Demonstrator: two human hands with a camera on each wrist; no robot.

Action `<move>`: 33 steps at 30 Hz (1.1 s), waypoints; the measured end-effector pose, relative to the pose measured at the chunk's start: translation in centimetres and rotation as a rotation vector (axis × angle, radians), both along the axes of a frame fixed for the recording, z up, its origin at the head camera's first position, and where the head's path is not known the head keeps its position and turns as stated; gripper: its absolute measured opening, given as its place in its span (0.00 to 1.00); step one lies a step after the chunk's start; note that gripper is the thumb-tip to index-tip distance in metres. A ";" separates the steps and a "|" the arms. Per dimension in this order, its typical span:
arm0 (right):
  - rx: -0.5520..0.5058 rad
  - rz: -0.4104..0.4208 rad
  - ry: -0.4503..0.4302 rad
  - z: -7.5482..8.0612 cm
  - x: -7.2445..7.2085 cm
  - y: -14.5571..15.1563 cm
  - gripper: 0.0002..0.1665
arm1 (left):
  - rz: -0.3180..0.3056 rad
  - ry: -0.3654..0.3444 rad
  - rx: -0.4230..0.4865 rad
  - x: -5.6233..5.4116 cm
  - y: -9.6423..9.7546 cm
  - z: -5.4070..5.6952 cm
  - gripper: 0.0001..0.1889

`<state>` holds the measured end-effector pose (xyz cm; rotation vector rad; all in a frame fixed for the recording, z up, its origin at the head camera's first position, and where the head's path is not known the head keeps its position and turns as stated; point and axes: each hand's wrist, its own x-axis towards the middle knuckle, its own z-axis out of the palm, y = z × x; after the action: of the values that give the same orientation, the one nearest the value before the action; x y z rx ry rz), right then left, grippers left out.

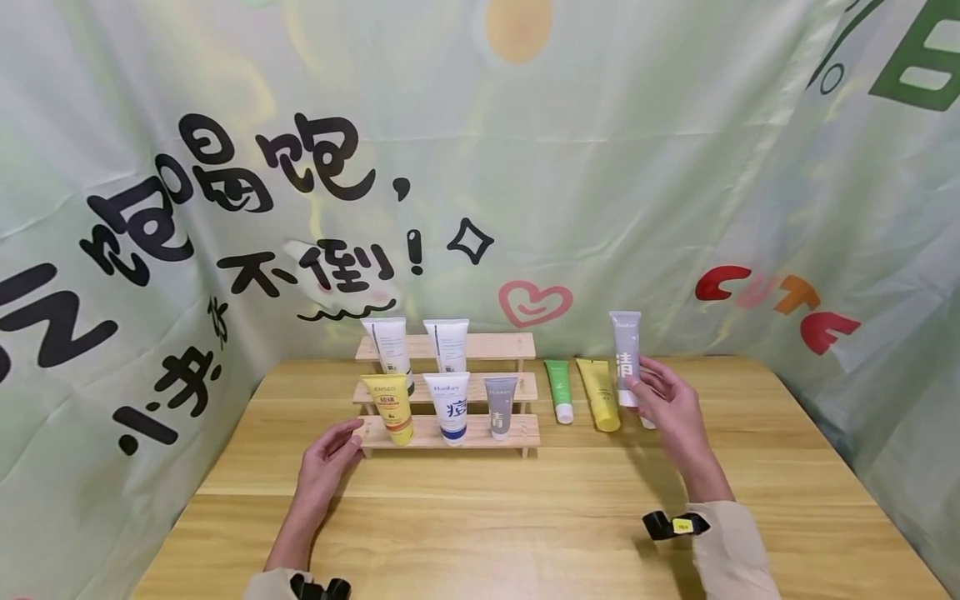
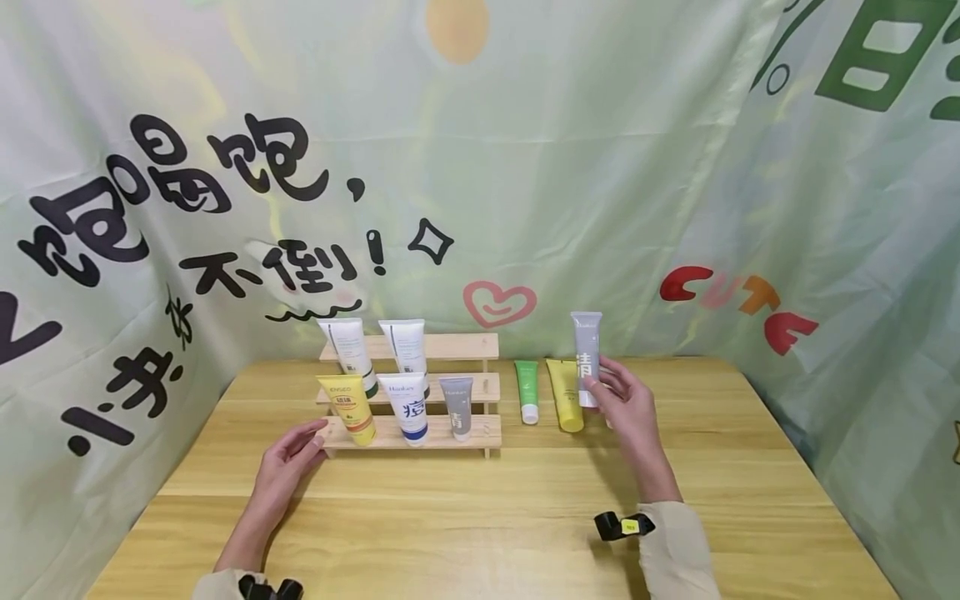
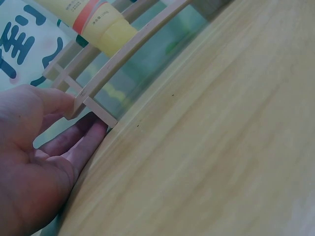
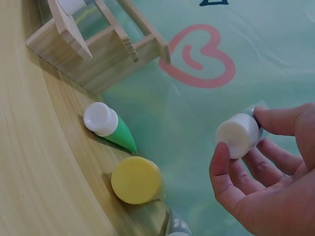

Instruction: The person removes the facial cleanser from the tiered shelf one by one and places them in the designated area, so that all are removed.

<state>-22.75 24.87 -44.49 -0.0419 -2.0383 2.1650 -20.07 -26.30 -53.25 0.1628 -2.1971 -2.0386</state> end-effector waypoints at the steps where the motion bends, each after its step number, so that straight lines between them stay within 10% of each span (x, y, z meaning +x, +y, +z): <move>1: -0.012 -0.002 -0.011 0.0 0.0 0.2 0.36 | -0.003 -0.001 0.003 0.0 0.0 0.0 0.21; 15: -0.098 0.016 -0.032 0.4 0.6 3.1 0.35 | 0.007 -0.006 -0.001 0.1 0.1 0.1 0.21; 33: -0.033 -0.309 -0.080 -2.0 -0.6 5.6 0.24 | -0.002 -0.017 -0.006 0.1 0.1 0.1 0.21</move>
<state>-23.38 30.45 -46.45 -0.4238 -1.8886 2.0319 -20.01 -26.18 -53.12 0.1775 -2.2134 -2.0394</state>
